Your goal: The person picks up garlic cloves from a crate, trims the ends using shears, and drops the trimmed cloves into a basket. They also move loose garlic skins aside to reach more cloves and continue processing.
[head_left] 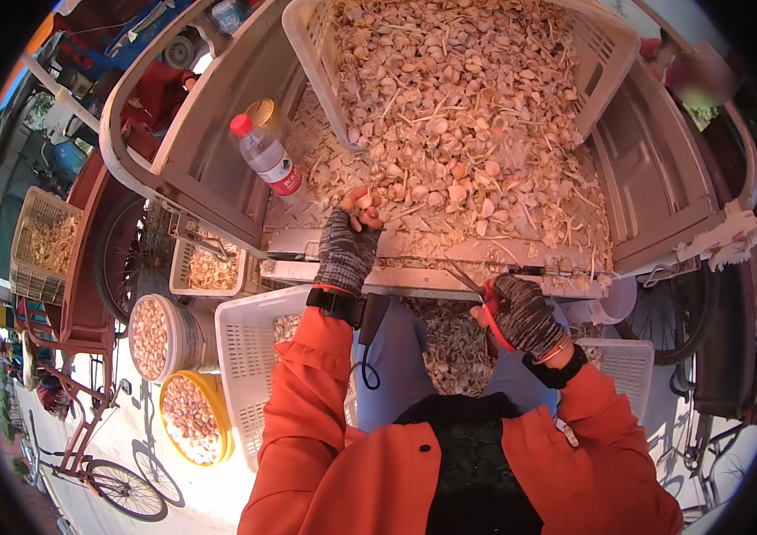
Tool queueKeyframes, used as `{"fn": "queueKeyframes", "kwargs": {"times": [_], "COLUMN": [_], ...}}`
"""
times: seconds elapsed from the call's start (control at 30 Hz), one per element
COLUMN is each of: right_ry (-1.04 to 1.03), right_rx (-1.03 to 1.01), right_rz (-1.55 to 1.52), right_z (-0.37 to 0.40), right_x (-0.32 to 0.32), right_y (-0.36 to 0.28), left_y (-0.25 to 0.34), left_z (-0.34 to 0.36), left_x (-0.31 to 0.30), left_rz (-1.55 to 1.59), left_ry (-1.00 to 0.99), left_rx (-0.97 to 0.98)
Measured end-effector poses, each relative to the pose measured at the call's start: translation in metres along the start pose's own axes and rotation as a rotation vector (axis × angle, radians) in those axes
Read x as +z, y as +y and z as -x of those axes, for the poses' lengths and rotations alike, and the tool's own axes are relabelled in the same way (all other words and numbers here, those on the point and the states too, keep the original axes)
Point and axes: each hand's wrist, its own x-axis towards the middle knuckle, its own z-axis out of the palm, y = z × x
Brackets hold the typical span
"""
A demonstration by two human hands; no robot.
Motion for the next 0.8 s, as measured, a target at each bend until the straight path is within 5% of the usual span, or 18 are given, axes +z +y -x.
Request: {"fn": "queueKeyframes", "kwargs": {"times": [0.1, 0.33, 0.67, 0.8], "right_ry": [0.158, 0.271, 0.032, 0.001], "right_rx": [-0.113, -0.22, 0.027, -0.027], "right_rz": [0.12, 0.371, 0.33, 0.208], "right_z": [0.001, 0.011, 0.034, 0.037], "right_x": [-0.004, -0.012, -0.018, -0.018], "right_y": [-0.014, -0.036, -0.034, -0.04], "left_y": [-0.022, -0.083, -0.11, -0.114], "left_z": [0.033, 0.102, 0.139, 0.132], "left_x": [-0.002, 0.01, 0.01, -0.002], "left_rz": [-0.201, -0.164, -0.22, -0.261], "left_ry": [-0.12, -0.193, -0.176, -0.189], "left_rx": [0.098, -0.019, 0.019, 0.004]}}
